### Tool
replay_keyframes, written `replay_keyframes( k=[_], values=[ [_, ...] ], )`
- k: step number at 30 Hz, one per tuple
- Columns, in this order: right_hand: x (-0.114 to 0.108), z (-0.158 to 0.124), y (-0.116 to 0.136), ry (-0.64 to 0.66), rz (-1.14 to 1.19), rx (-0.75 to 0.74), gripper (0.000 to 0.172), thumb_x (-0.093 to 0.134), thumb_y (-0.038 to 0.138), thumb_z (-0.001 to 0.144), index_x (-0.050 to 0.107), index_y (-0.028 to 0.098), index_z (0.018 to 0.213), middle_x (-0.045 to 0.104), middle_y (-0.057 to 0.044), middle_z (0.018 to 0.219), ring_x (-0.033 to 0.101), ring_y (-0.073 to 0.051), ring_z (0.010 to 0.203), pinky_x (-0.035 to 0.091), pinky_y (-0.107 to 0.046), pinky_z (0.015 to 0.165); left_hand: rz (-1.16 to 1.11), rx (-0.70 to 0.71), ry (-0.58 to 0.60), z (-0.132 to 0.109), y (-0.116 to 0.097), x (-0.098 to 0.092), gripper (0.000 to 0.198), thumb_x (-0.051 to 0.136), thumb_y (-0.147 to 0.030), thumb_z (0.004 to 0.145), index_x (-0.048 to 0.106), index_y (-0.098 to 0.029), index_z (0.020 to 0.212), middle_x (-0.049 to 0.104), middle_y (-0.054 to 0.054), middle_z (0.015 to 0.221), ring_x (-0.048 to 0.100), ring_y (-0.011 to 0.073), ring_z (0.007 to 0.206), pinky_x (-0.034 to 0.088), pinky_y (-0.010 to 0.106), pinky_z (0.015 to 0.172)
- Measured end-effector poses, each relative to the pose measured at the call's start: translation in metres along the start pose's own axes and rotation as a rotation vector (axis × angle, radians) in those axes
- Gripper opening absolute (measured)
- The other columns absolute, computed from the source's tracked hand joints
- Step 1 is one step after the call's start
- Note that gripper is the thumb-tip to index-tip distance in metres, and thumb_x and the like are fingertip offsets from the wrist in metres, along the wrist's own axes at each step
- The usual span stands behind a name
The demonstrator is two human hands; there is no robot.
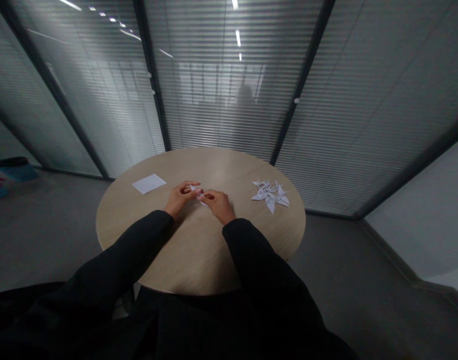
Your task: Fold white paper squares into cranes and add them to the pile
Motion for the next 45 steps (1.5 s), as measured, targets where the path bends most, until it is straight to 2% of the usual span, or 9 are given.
replay_keyframes(
  k=[4,8,14,20,24,30,36,40,45],
  values=[
    [-0.006,-0.003,0.011,-0.068,-0.176,-0.092,0.016,0.067,0.039,0.076,0.069,0.024,0.078,0.070,-0.003,0.081,0.062,-0.021,0.081,0.044,-0.032,0.078,-0.023,-0.023,0.003,0.000,0.000,0.001,0.040,0.084,-0.041,0.055,0.068,-0.014,0.079,0.070,0.006,0.074,0.066,0.0163,0.069,0.052,0.033,0.075],
    [-0.010,-0.006,0.022,-0.124,-0.290,-0.164,0.016,0.064,0.033,0.082,0.065,0.026,0.096,0.068,-0.004,0.093,0.061,-0.022,0.090,0.043,-0.035,0.087,-0.091,-0.086,-0.022,-0.002,0.004,0.000,0.040,0.084,-0.040,0.053,0.068,-0.012,0.077,0.070,0.006,0.073,0.066,0.0161,0.069,0.053,0.035,0.078],
    [-0.008,-0.013,0.037,-0.135,-0.364,-0.294,0.015,0.058,0.029,0.087,0.066,0.025,0.100,0.067,-0.007,0.100,0.059,-0.024,0.098,0.043,-0.036,0.091,-0.153,-0.103,-0.054,-0.003,0.003,-0.002,0.038,0.085,-0.036,0.055,0.067,-0.012,0.079,0.070,0.006,0.076,0.067,0.0168,0.074,0.054,0.036,0.081],
    [-0.008,-0.015,0.042,-0.172,-0.388,-0.411,0.022,0.053,0.029,0.091,0.064,0.025,0.109,0.068,-0.005,0.106,0.063,-0.021,0.097,0.046,-0.033,0.091,-0.220,-0.111,-0.075,-0.002,0.004,-0.004,0.039,0.086,-0.035,0.053,0.068,-0.011,0.078,0.069,0.005,0.078,0.066,0.0159,0.076,0.054,0.034,0.082],
    [-0.006,-0.017,0.047,-0.152,-0.400,-0.464,0.021,0.048,0.026,0.093,0.066,0.024,0.105,0.069,-0.006,0.101,0.063,-0.020,0.097,0.047,-0.033,0.090,-0.232,-0.104,-0.076,-0.001,0.005,-0.005,0.037,0.085,-0.034,0.054,0.069,-0.011,0.077,0.070,0.005,0.078,0.066,0.0155,0.076,0.054,0.034,0.083],
    [-0.013,-0.012,0.043,-0.155,-0.256,-0.383,0.015,0.054,0.029,0.089,0.067,0.022,0.087,0.068,-0.005,0.089,0.063,-0.020,0.087,0.049,-0.032,0.082,-0.242,-0.104,-0.064,-0.002,0.005,-0.004,0.037,0.086,-0.033,0.053,0.069,-0.012,0.077,0.071,0.006,0.080,0.067,0.0174,0.079,0.053,0.037,0.086],
    [-0.015,-0.003,0.017,-0.169,-0.023,-0.189,0.020,0.062,0.039,0.080,0.064,0.020,0.083,0.068,-0.004,0.088,0.063,-0.019,0.082,0.049,-0.032,0.079,-0.207,-0.048,-0.025,-0.003,-0.002,0.000,0.036,0.086,-0.034,0.053,0.069,-0.012,0.075,0.073,0.007,0.081,0.067,0.0168,0.077,0.050,0.037,0.088],
    [-0.015,-0.001,0.009,-0.185,0.054,-0.120,0.023,0.064,0.041,0.077,0.061,0.019,0.080,0.067,-0.003,0.084,0.063,-0.019,0.081,0.048,-0.032,0.078,-0.135,-0.007,-0.009,-0.002,-0.004,0.000,0.037,0.086,-0.033,0.051,0.069,-0.013,0.078,0.073,0.007,0.080,0.067,0.0169,0.075,0.051,0.035,0.084],
    [-0.012,0.001,0.001,-0.176,0.060,-0.057,0.023,0.064,0.042,0.073,0.056,0.021,0.077,0.064,-0.001,0.075,0.062,-0.017,0.071,0.048,-0.030,0.070,-0.050,0.015,-0.030,-0.001,-0.003,-0.004,0.036,0.086,-0.036,0.052,0.070,-0.014,0.076,0.072,0.006,0.076,0.065,0.0166,0.070,0.051,0.033,0.076]
  ],
)
Point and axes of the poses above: each hand's wrist, its own z-axis towards the middle knuckle, its own x-axis out of the palm, y = z × x, the point moved 9 cm from there along z, towards the middle knuckle
